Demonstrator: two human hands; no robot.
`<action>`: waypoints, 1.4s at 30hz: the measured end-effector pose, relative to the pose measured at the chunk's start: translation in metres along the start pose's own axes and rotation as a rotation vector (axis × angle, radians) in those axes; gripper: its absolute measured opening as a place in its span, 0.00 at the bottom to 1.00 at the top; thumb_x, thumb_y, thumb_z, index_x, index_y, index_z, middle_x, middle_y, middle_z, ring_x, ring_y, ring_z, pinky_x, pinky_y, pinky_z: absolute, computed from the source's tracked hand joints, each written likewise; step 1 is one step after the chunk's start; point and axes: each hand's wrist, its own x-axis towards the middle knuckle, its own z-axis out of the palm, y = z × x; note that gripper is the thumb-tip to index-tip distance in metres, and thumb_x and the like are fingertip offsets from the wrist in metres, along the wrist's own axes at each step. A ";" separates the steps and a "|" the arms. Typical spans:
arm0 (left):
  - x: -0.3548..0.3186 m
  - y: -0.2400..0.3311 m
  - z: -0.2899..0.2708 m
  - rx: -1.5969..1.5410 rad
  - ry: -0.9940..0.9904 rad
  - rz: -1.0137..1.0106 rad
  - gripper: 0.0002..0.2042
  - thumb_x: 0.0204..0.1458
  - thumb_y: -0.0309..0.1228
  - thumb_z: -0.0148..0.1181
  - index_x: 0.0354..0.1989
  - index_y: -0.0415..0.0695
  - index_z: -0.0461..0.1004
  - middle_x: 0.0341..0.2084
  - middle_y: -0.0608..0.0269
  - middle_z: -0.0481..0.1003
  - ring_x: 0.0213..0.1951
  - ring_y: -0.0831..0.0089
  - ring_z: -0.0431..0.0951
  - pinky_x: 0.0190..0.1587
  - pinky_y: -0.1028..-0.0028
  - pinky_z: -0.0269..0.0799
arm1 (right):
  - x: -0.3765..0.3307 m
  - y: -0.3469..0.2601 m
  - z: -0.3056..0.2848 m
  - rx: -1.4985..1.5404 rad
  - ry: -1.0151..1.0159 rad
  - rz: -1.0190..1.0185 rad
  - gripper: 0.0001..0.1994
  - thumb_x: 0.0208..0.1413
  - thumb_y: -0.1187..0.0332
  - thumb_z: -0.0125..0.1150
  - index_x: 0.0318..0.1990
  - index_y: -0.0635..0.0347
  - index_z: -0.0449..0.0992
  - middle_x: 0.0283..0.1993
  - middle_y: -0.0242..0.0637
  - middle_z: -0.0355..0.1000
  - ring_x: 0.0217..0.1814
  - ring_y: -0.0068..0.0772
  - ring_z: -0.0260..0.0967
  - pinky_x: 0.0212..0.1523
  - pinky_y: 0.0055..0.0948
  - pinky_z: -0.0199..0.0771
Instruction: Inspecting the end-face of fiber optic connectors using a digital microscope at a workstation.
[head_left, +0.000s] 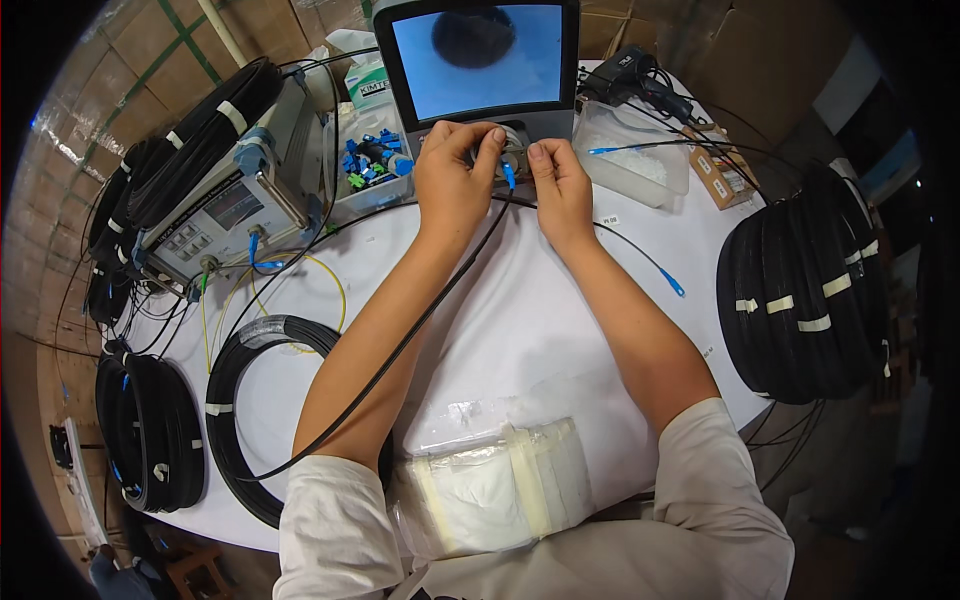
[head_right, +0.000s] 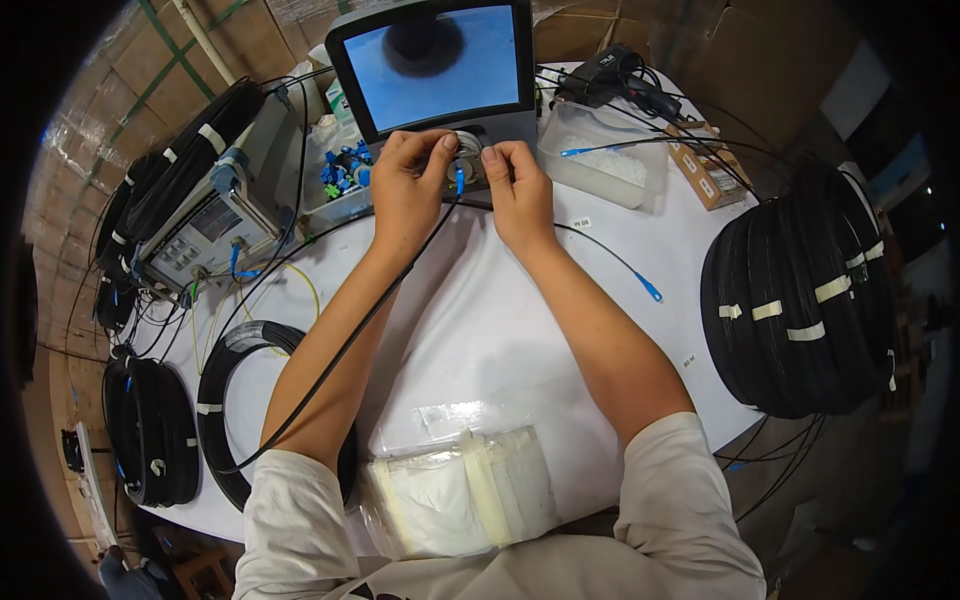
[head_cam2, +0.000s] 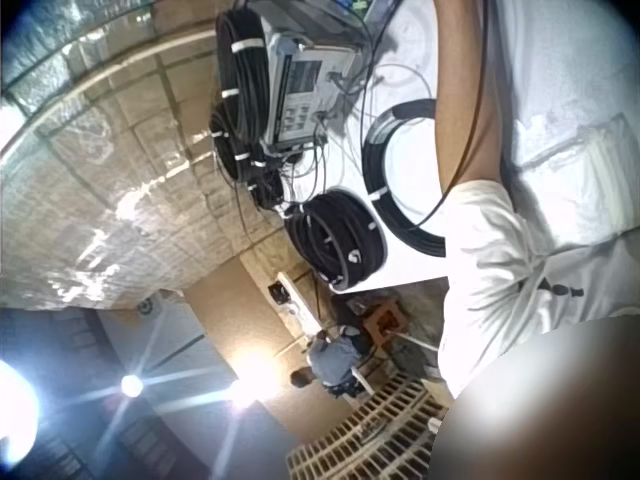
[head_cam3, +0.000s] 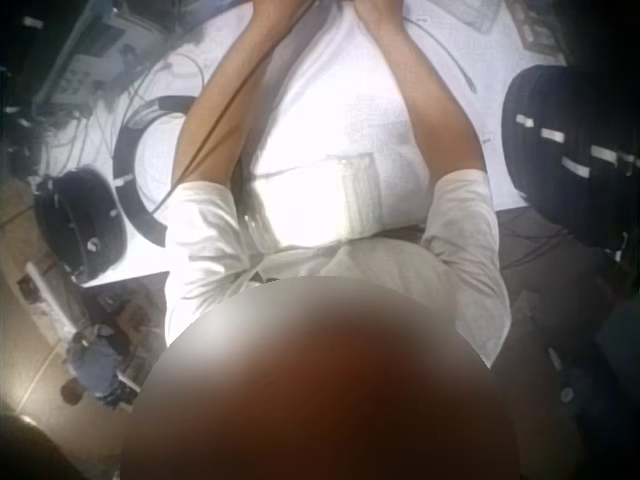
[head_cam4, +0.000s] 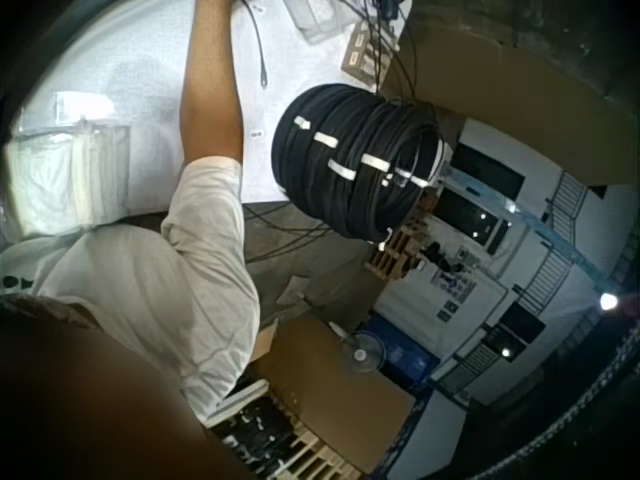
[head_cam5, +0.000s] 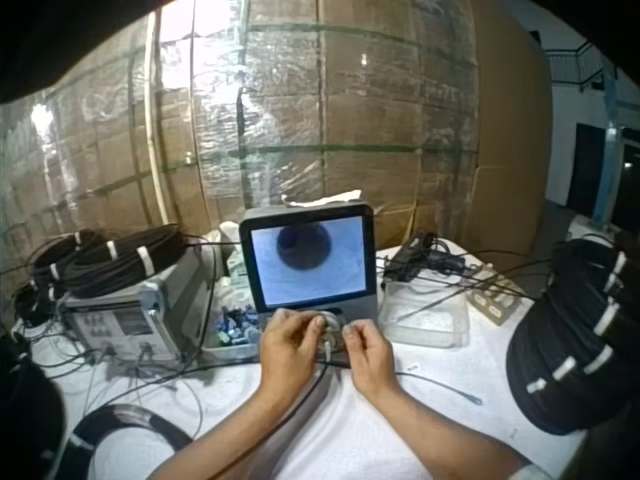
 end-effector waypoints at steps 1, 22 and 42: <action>0.000 -0.001 0.001 -0.014 0.003 -0.002 0.07 0.58 0.33 0.71 0.39 0.43 0.87 0.29 0.62 0.75 0.35 0.66 0.76 0.39 0.67 0.72 | 0.000 0.000 0.000 -0.001 -0.003 0.000 0.15 0.73 0.57 0.59 0.42 0.61 0.75 0.29 0.28 0.72 0.32 0.20 0.65 0.34 0.26 0.68; -0.006 0.005 -0.017 0.008 -0.074 -0.027 0.10 0.58 0.31 0.73 0.39 0.35 0.85 0.33 0.56 0.81 0.33 0.65 0.85 0.36 0.70 0.79 | 0.004 0.006 -0.002 0.052 -0.102 -0.059 0.17 0.71 0.57 0.63 0.54 0.64 0.80 0.47 0.37 0.77 0.40 0.23 0.74 0.42 0.24 0.75; -0.006 0.001 -0.014 -0.039 -0.088 0.048 0.08 0.61 0.28 0.69 0.45 0.38 0.86 0.38 0.59 0.80 0.33 0.68 0.80 0.37 0.71 0.77 | -0.006 0.008 0.011 0.033 0.040 0.031 0.17 0.70 0.55 0.65 0.46 0.63 0.80 0.33 0.32 0.80 0.35 0.20 0.74 0.39 0.25 0.75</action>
